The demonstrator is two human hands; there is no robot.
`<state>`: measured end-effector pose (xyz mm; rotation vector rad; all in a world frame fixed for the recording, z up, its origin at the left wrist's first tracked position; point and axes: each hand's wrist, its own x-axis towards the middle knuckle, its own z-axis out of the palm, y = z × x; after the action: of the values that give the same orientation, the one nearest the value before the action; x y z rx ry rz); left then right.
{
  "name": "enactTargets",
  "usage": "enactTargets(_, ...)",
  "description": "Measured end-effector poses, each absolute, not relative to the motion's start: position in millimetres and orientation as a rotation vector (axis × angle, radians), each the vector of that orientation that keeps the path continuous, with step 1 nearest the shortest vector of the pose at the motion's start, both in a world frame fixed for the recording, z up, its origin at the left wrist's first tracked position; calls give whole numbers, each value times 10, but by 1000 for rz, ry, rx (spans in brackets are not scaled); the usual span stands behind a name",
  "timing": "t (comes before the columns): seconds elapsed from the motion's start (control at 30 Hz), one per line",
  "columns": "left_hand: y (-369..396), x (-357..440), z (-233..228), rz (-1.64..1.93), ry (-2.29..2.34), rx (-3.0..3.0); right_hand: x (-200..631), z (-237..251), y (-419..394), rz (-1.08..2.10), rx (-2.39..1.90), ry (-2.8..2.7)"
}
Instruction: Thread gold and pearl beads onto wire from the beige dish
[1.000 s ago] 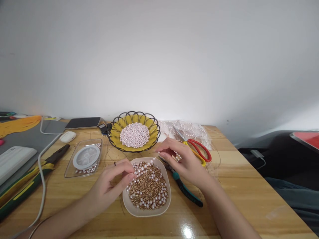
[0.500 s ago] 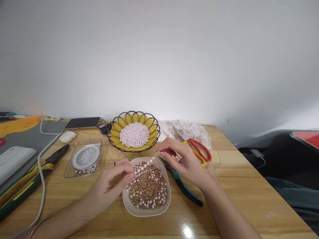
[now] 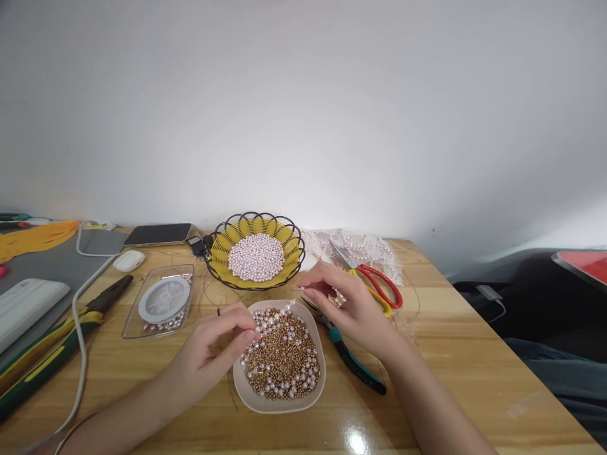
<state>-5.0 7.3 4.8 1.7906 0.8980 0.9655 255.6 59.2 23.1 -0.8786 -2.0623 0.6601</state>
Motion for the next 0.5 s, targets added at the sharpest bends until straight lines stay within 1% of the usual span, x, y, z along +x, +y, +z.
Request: enactTargets(0.5, 72, -37, 61, 962, 908, 1788, 2541, 249, 582, 647, -861, -2069)
